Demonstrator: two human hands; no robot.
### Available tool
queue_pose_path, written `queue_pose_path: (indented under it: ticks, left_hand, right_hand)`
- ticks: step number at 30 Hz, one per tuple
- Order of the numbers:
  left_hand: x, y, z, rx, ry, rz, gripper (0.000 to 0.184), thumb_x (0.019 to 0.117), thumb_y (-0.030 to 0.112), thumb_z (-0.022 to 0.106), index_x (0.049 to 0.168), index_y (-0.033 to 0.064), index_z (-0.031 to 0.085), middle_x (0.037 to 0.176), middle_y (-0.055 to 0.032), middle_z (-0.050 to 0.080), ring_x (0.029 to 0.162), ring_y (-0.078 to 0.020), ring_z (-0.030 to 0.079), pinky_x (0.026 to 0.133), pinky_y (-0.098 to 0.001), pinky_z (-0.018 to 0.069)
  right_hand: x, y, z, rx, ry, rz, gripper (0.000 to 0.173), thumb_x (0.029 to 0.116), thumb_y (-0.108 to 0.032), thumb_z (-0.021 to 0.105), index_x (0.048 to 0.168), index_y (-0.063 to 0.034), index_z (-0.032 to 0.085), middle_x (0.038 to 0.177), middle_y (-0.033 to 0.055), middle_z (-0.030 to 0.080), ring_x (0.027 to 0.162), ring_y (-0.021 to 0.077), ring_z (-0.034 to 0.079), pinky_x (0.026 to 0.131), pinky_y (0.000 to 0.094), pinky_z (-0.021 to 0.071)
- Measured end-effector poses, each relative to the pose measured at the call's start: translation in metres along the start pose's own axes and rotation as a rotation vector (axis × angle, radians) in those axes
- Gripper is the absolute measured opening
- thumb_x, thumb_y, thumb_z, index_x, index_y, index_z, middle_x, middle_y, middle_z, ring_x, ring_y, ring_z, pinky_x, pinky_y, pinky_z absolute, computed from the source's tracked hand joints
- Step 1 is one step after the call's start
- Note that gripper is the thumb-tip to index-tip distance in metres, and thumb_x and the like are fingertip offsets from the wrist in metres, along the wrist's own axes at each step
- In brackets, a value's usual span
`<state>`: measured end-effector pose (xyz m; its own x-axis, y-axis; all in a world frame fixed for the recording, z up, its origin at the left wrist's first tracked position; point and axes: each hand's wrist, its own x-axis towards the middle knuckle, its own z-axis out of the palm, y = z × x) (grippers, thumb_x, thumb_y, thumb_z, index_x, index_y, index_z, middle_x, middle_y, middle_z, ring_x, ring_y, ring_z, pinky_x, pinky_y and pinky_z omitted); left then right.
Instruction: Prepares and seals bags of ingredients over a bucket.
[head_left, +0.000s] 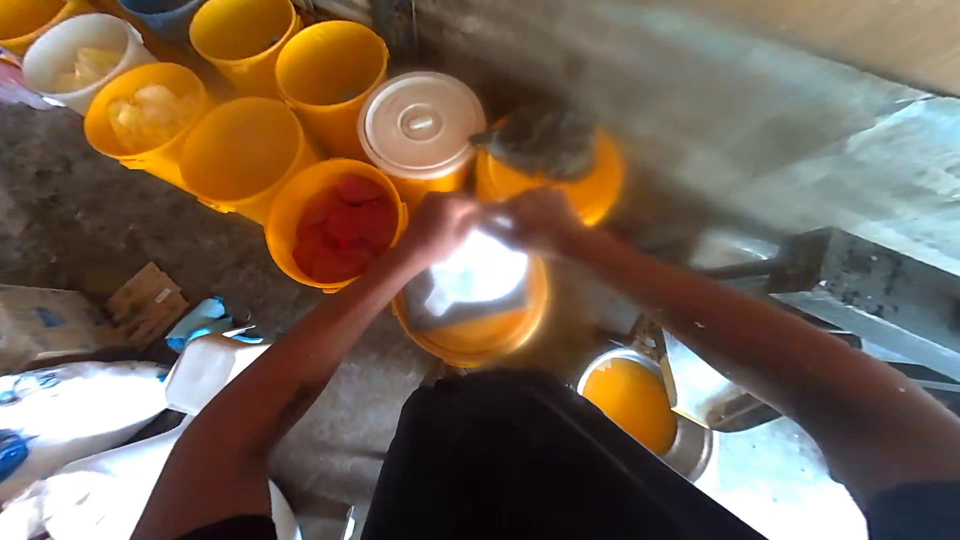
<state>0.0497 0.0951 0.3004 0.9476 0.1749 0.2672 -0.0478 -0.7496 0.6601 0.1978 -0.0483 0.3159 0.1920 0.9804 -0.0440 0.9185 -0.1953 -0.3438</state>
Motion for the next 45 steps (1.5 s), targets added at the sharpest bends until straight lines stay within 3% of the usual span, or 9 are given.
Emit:
queue_pose_path:
  ticks: [5, 8, 13, 18, 22, 26, 34, 39, 45]
  left_hand:
    - [0.011, -0.005, -0.031, -0.232, -0.159, -0.330, 0.026, 0.1018, 0.013, 0.059, 0.121, -0.0018, 0.068, 0.093, -0.0106, 0.071, 0.074, -0.0126, 0.065, 0.070, -0.0309, 0.0559]
    - [0.001, -0.015, -0.031, -0.197, -0.239, -0.466, 0.076, 0.0911, 0.026, 0.078, 0.155, 0.0055, 0.042, 0.126, -0.0156, 0.066, 0.097, -0.0226, 0.067, 0.087, -0.0412, 0.0567]
    - [-0.009, -0.019, 0.017, -0.157, -0.083, -0.286, 0.035, 0.0919, 0.022, 0.076, 0.116, -0.0034, 0.071, 0.111, -0.0191, 0.069, 0.102, -0.0267, 0.067, 0.092, -0.0419, 0.0542]
    - [-0.009, -0.014, 0.033, -0.092, 0.056, -0.164, 0.016, 0.0946, 0.000, 0.060, 0.098, -0.0044, 0.075, 0.094, -0.0186, 0.073, 0.089, -0.0277, 0.072, 0.085, -0.0439, 0.0562]
    - [-0.002, -0.012, 0.025, -0.061, 0.032, -0.197, 0.016, 0.0972, 0.004, 0.061, 0.103, -0.0042, 0.073, 0.092, -0.0187, 0.073, 0.085, -0.0279, 0.072, 0.083, -0.0458, 0.0568]
    - [0.005, 0.003, 0.006, -0.142, -0.094, -0.246, 0.045, 0.0900, 0.016, 0.076, 0.130, -0.0003, 0.064, 0.118, -0.0176, 0.071, 0.110, -0.0243, 0.068, 0.100, -0.0433, 0.0531]
    - [0.002, -0.006, 0.006, -0.194, -0.103, -0.324, 0.045, 0.0851, 0.021, 0.084, 0.117, -0.0057, 0.067, 0.114, -0.0195, 0.067, 0.108, -0.0268, 0.065, 0.100, -0.0430, 0.0514]
    - [-0.008, -0.019, 0.028, -0.258, -0.077, -0.296, 0.044, 0.0847, 0.020, 0.084, 0.115, -0.0072, 0.067, 0.111, -0.0195, 0.067, 0.105, -0.0265, 0.065, 0.097, -0.0423, 0.0520]
    - [-0.013, -0.029, 0.041, -0.458, 0.110, -0.186, 0.041, 0.0823, 0.011, 0.083, 0.118, -0.0027, 0.068, 0.113, -0.0115, 0.069, 0.105, -0.0132, 0.065, 0.096, -0.0304, 0.0538]
  right_hand:
    - [0.004, 0.013, 0.010, 0.041, 0.124, -0.060, 0.037, 0.1009, -0.038, 0.051, 0.105, -0.0149, 0.079, 0.081, 0.0151, 0.074, 0.076, 0.0391, 0.071, 0.063, 0.0623, 0.0499]
    - [0.001, 0.015, 0.006, 0.032, 0.110, -0.041, 0.038, 0.1014, -0.039, 0.049, 0.111, -0.0168, 0.078, 0.088, 0.0149, 0.075, 0.082, 0.0401, 0.072, 0.066, 0.0646, 0.0514]
    - [0.003, -0.003, -0.007, -0.089, -0.024, -0.031, 0.034, 0.1023, -0.035, 0.050, 0.114, -0.0176, 0.077, 0.092, 0.0160, 0.073, 0.085, 0.0404, 0.070, 0.067, 0.0624, 0.0500]
    - [0.004, -0.008, -0.003, -0.102, -0.040, 0.000, 0.035, 0.1039, -0.037, 0.048, 0.113, -0.0193, 0.077, 0.090, 0.0155, 0.074, 0.084, 0.0400, 0.071, 0.067, 0.0617, 0.0501]
    - [0.011, -0.009, -0.018, -0.064, -0.113, 0.086, 0.036, 0.1060, -0.042, 0.048, 0.120, -0.0228, 0.075, 0.099, 0.0162, 0.075, 0.094, 0.0411, 0.070, 0.075, 0.0641, 0.0504]
    - [0.018, 0.005, -0.022, 0.066, -0.094, 0.119, 0.044, 0.1051, -0.049, 0.049, 0.119, -0.0165, 0.074, 0.104, 0.0178, 0.073, 0.101, 0.0414, 0.068, 0.083, 0.0669, 0.0498]
    - [0.019, 0.011, -0.033, 0.443, -0.231, -0.072, 0.030, 0.1022, -0.019, 0.060, 0.126, -0.0033, 0.068, 0.113, 0.0142, 0.071, 0.103, 0.0219, 0.069, 0.095, 0.0455, 0.0544]
    - [0.005, -0.017, -0.035, 0.398, -0.223, 0.088, 0.025, 0.1039, -0.011, 0.057, 0.123, -0.0021, 0.070, 0.115, 0.0177, 0.071, 0.108, 0.0269, 0.067, 0.100, 0.0472, 0.0509]
    - [0.011, 0.008, -0.004, 0.486, 0.079, -0.169, 0.022, 0.1020, -0.007, 0.055, 0.109, -0.0015, 0.076, 0.101, 0.0132, 0.074, 0.096, 0.0192, 0.071, 0.093, 0.0397, 0.0561]
